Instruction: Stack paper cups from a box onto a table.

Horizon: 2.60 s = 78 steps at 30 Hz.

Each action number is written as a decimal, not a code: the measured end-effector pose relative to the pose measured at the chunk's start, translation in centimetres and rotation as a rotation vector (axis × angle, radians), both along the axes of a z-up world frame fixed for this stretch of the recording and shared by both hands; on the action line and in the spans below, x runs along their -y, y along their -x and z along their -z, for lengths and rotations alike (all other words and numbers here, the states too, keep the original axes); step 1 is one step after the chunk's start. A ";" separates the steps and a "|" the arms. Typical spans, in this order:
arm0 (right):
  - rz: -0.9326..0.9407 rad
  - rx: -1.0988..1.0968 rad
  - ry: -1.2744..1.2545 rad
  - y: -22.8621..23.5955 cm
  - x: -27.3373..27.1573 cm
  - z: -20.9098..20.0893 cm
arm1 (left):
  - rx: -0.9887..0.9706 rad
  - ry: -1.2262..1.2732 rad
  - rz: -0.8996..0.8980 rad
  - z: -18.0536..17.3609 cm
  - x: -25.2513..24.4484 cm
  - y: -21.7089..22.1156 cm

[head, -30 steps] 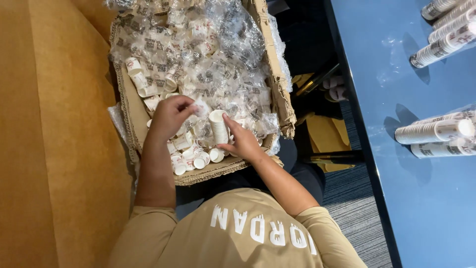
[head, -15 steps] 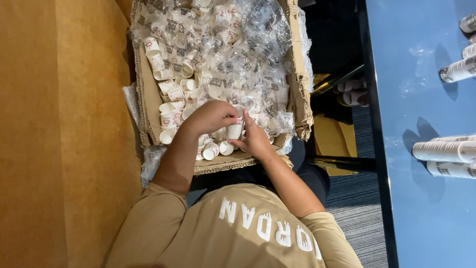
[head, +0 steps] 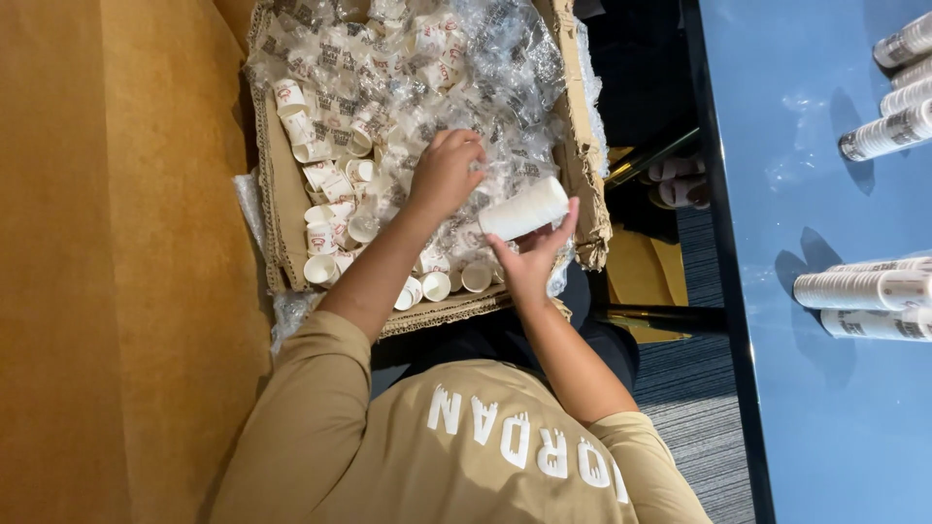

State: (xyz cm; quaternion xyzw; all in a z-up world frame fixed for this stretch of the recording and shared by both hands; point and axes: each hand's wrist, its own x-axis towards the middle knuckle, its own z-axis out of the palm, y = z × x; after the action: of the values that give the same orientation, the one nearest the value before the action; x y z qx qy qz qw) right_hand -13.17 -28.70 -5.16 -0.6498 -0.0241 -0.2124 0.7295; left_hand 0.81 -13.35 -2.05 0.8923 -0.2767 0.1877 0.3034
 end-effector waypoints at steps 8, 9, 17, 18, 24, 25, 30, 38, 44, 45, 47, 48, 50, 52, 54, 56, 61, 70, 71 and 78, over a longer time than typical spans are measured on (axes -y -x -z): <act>0.161 0.071 -0.366 -0.4 5.5 -6.8 | -0.480 0.667 -0.157 -0.5 -1.3 0.1; 0.138 0.064 -0.519 -0.5 5.8 -8.0 | -0.507 0.818 -0.160 -1.9 -1.5 0.8; -0.161 -0.030 -0.721 -0.7 5.2 -10.5 | -0.603 1.203 -0.046 -1.5 -1.9 3.1; -0.172 -0.027 -0.777 -0.7 5.6 -10.0 | -0.644 1.240 -0.025 -1.2 -2.1 3.2; -0.144 -0.095 -0.894 -0.5 6.4 -10.6 | -0.396 0.797 -0.106 -2.4 -2.6 5.1; -0.142 -0.094 -0.894 -0.4 6.4 -10.4 | -0.396 0.797 -0.104 -2.3 -2.4 6.0; -0.132 -0.109 -0.922 -0.3 6.2 -10.1 | 0.372 0.290 0.236 -0.8 0.1 11.0; -0.094 -0.100 -0.846 0.6 5.5 -10.0 | 0.211 0.269 0.157 -2.1 2.1 12.4; 0.021 0.071 -0.633 0.9 4.5 -10.9 | -0.020 0.296 0.101 -6.2 1.2 12.8; 0.078 0.115 -0.540 1.0 4.3 -10.9 | -0.078 0.286 0.155 -6.9 1.1 12.8; 0.070 0.157 -0.521 1.3 4.1 -11.1 | -0.118 0.299 0.209 -10.0 0.5 13.2; 0.063 0.198 -0.499 1.4 3.9 -11.2 | -0.160 0.315 0.265 -11.6 0.2 13.3; 0.066 0.193 -0.507 1.5 4.2 -11.0 | -0.161 0.315 0.308 -11.2 0.0 13.0; 0.068 0.188 -0.515 1.6 4.4 -10.9 | -0.161 0.315 0.351 -10.1 -0.2 13.1; 0.013 0.197 -0.525 1.7 4.5 -11.0 | -0.296 0.374 0.286 -8.5 -0.2 13.4; 0.034 0.204 -0.475 1.9 4.4 -10.9 | -0.316 0.433 0.292 -9.5 -0.2 13.5; 0.140 0.309 -0.089 3.4 4.4 -10.1 | -0.572 0.501 0.229 -10.9 -0.3 13.8; 0.171 0.325 0.050 5.2 3.8 -10.0 | -0.131 0.383 0.236 -10.8 -0.7 13.5; 0.131 0.301 0.062 5.3 3.8 -10.0 | -0.167 0.376 0.266 -10.6 -0.7 13.6; 0.013 0.356 0.376 5.4 3.5 -10.9 | -0.090 0.340 0.296 -10.0 -0.2 13.7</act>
State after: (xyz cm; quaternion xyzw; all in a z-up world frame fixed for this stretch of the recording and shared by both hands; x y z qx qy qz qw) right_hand -18.56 -32.25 5.78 -0.7265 -0.1869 -0.3201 0.5786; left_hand -12.90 -13.19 7.99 0.7855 -0.3551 0.1449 0.4857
